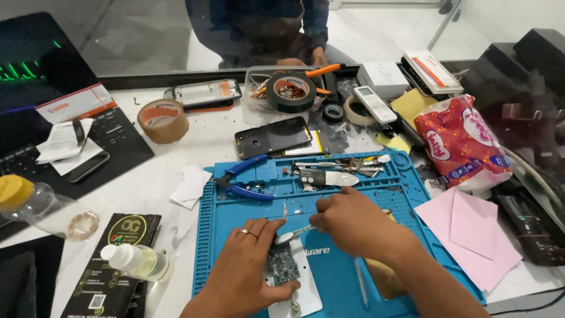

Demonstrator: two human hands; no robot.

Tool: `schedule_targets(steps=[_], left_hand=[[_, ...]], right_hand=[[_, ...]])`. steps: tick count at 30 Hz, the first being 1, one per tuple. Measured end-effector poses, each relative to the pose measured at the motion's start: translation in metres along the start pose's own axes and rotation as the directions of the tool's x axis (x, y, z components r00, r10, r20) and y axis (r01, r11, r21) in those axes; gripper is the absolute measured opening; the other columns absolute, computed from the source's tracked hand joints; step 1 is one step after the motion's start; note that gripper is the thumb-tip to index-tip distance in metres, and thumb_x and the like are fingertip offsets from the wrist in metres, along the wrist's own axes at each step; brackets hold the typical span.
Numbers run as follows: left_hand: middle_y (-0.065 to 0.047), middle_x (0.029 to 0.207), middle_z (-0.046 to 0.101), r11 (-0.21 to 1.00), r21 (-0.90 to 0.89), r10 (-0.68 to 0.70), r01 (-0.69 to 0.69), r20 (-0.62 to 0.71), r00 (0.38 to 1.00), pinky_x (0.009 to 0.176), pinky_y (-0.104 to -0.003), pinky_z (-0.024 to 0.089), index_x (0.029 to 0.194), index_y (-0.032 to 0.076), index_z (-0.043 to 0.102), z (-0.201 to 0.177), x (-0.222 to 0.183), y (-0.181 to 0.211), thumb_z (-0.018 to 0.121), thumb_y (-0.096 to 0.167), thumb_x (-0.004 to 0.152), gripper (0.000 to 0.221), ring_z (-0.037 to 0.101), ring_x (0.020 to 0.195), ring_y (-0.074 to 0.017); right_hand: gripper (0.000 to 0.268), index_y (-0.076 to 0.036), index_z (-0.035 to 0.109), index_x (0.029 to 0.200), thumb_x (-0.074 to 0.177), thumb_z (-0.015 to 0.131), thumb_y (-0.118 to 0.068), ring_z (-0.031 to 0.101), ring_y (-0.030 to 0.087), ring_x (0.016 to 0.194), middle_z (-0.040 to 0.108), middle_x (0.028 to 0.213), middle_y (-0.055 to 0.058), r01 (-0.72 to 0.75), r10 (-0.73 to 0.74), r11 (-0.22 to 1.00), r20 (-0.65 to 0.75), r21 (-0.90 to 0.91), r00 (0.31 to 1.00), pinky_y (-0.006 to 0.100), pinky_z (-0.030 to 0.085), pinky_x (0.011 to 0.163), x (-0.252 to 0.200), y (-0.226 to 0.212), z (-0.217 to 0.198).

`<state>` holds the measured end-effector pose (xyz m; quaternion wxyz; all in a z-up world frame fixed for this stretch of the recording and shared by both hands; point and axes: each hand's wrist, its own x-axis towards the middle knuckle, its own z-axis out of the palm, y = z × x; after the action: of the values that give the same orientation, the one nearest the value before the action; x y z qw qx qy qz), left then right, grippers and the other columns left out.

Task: The person uses a soldering iron to work on a small circuit board placed on a blue mat. They repeatedly apply heat to specific points on the board while holding it steady with their other hand. The workspace is cluttered with various tools and electronic components.

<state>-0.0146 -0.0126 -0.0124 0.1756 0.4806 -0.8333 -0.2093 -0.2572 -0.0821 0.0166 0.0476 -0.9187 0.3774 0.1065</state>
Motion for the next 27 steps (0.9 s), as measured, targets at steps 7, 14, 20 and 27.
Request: schedule_targets(steps=[7, 14, 20, 27], left_hand=[[-0.008, 0.132, 0.052, 1.000, 0.011, -0.010, 0.009, 0.052, 0.999, 0.095, -0.051, 0.039, 0.147, 0.013, 0.041, 0.006, -0.004, -0.003, 0.086, 0.061, 0.072, 0.100, 0.047, 0.121, -0.0325], [-0.004, 0.133, 0.052, 0.982, -0.065, -0.171, 0.180, 0.121, 0.978, 0.099, -0.049, 0.036, 0.151, 0.024, 0.033, 0.013, 0.005, -0.008, 0.088, 0.063, 0.066, 0.109, 0.047, 0.124, -0.0292], [-0.003, 0.120, 0.058, 0.992, -0.080, -0.094, 0.096, 0.031, 0.995, 0.092, -0.044, 0.040, 0.149, 0.018, 0.036, 0.010, 0.001, -0.003, 0.089, 0.059, 0.063, 0.109, 0.054, 0.111, -0.0245], [-0.005, 0.133, 0.052, 0.988, -0.068, -0.132, 0.136, 0.053, 0.990, 0.104, -0.051, 0.033, 0.151, 0.016, 0.035, -0.001, 0.000, 0.008, 0.084, 0.060, 0.069, 0.105, 0.048, 0.123, -0.0288]], right_hand=[[0.029, -0.014, 0.075, 0.106, 0.090, 0.057, 0.002, 0.057, 0.034, 0.073, 0.061, 0.087, 0.009, 0.057, -0.056, 0.998, -0.105, 0.008, 0.993, 0.058, 0.039, 0.084, 0.000, -0.002, 0.004], [0.020, -0.009, 0.073, 0.087, 0.092, 0.057, 0.003, 0.055, 0.033, 0.068, 0.056, 0.076, 0.010, 0.056, -0.054, 0.998, -0.053, 0.032, 0.997, 0.071, 0.031, 0.101, -0.004, -0.024, -0.020], [0.019, -0.010, 0.073, 0.091, 0.086, 0.061, 0.004, 0.054, 0.034, 0.070, 0.055, 0.078, 0.009, 0.083, -0.084, 0.996, -0.061, -0.018, 0.995, 0.074, 0.031, 0.100, 0.000, -0.025, -0.007], [0.026, -0.017, 0.073, 0.095, 0.088, 0.057, 0.003, 0.054, 0.031, 0.072, 0.054, 0.081, 0.006, -0.003, 0.003, 0.999, -0.010, -0.034, 1.000, 0.068, 0.034, 0.095, -0.006, -0.003, -0.012]])
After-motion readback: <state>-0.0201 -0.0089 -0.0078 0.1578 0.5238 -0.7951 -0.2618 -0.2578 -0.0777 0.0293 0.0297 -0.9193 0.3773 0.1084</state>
